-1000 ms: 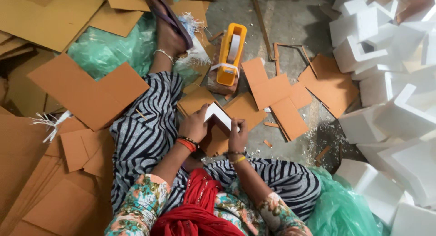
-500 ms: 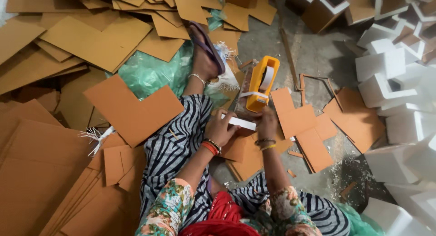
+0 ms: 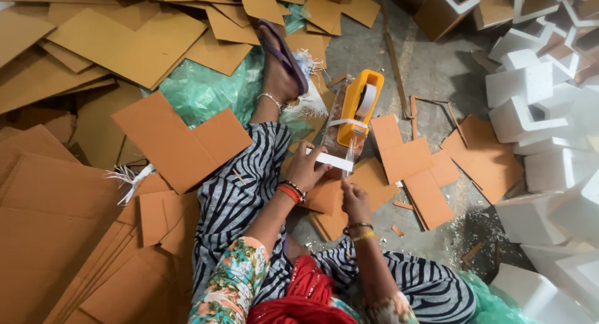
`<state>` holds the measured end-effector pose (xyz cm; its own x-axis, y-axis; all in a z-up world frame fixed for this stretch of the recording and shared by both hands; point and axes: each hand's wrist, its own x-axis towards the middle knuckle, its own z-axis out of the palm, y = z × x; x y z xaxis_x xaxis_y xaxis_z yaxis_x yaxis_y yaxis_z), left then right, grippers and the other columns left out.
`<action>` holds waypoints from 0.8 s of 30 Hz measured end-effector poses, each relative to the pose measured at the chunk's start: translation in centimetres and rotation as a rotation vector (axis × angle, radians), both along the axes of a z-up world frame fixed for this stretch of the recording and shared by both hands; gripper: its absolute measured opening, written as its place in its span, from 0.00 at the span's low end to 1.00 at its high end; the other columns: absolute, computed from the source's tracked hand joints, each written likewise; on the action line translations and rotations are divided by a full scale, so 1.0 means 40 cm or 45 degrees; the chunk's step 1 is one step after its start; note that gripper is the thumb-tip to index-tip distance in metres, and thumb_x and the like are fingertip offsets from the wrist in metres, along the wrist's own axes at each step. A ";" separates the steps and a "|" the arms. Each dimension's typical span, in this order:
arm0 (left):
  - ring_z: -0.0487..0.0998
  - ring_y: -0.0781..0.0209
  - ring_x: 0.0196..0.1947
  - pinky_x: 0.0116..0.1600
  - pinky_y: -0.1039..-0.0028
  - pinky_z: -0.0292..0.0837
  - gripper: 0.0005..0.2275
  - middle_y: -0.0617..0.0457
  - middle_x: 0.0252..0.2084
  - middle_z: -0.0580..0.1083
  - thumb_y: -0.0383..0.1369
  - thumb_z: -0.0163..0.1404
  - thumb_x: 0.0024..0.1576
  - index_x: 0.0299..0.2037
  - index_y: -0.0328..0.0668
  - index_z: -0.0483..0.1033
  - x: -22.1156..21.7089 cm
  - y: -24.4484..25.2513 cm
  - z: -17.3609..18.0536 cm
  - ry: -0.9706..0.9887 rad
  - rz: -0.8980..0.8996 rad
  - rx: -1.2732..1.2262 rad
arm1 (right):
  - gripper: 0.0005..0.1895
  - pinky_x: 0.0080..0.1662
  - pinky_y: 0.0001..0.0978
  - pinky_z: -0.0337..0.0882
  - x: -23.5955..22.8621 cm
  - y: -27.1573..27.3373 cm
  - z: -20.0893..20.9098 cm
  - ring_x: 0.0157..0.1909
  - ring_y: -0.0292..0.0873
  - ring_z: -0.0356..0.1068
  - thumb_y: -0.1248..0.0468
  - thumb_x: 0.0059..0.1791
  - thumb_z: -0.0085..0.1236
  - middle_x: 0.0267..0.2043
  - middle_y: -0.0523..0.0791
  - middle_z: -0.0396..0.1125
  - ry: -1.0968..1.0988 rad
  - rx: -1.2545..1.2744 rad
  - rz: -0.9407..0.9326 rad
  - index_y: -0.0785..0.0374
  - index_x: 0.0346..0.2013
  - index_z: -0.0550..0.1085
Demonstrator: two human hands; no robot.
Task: The person sits on the floor and assembles small cardboard boxes by inserting white foam inserts into the cardboard frames and securing them with tape. The person repeatedly picks up materials, folds the cardboard, inserts the foam, and uses a tape dispenser to seal the joints.
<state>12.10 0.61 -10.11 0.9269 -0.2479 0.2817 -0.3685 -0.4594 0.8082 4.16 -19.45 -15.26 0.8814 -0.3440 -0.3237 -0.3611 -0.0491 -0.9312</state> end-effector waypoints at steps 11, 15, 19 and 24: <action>0.70 0.36 0.53 0.56 0.55 0.69 0.24 0.42 0.51 0.66 0.15 0.50 0.45 0.50 0.52 0.73 0.008 0.005 -0.015 0.049 -0.041 0.072 | 0.31 0.47 0.29 0.74 0.158 -0.068 -0.002 0.49 0.35 0.71 0.50 0.46 0.71 0.50 0.41 0.70 -0.644 -0.068 0.574 0.64 0.54 0.69; 0.71 0.36 0.53 0.55 0.55 0.70 0.24 0.42 0.51 0.66 0.16 0.50 0.45 0.50 0.53 0.74 0.009 -0.008 -0.008 0.029 -0.015 0.068 | 0.22 0.39 0.28 0.71 0.270 -0.101 0.055 0.37 0.36 0.71 0.50 0.51 0.63 0.41 0.44 0.76 -0.137 0.074 0.125 0.66 0.48 0.82; 0.71 0.37 0.52 0.55 0.55 0.70 0.24 0.42 0.51 0.67 0.16 0.51 0.45 0.52 0.51 0.74 0.006 0.005 0.012 -0.005 -0.051 0.063 | 0.18 0.36 0.31 0.72 0.321 -0.132 0.054 0.31 0.36 0.73 0.54 0.48 0.68 0.33 0.46 0.76 -0.096 -0.694 0.266 0.67 0.42 0.84; 0.72 0.38 0.54 0.57 0.56 0.71 0.23 0.43 0.52 0.68 0.15 0.48 0.47 0.53 0.47 0.75 -0.060 -0.013 0.031 -0.173 -0.212 -0.057 | 0.14 0.41 0.31 0.73 0.207 -0.217 -0.032 0.40 0.38 0.72 0.59 0.53 0.61 0.41 0.44 0.75 0.215 0.180 0.466 0.67 0.47 0.80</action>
<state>9.69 0.08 -8.86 0.8271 -0.3788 0.4152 -0.5430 -0.3477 0.7644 12.45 -28.14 -16.54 0.8677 0.0397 -0.4956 -0.4917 -0.0787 -0.8672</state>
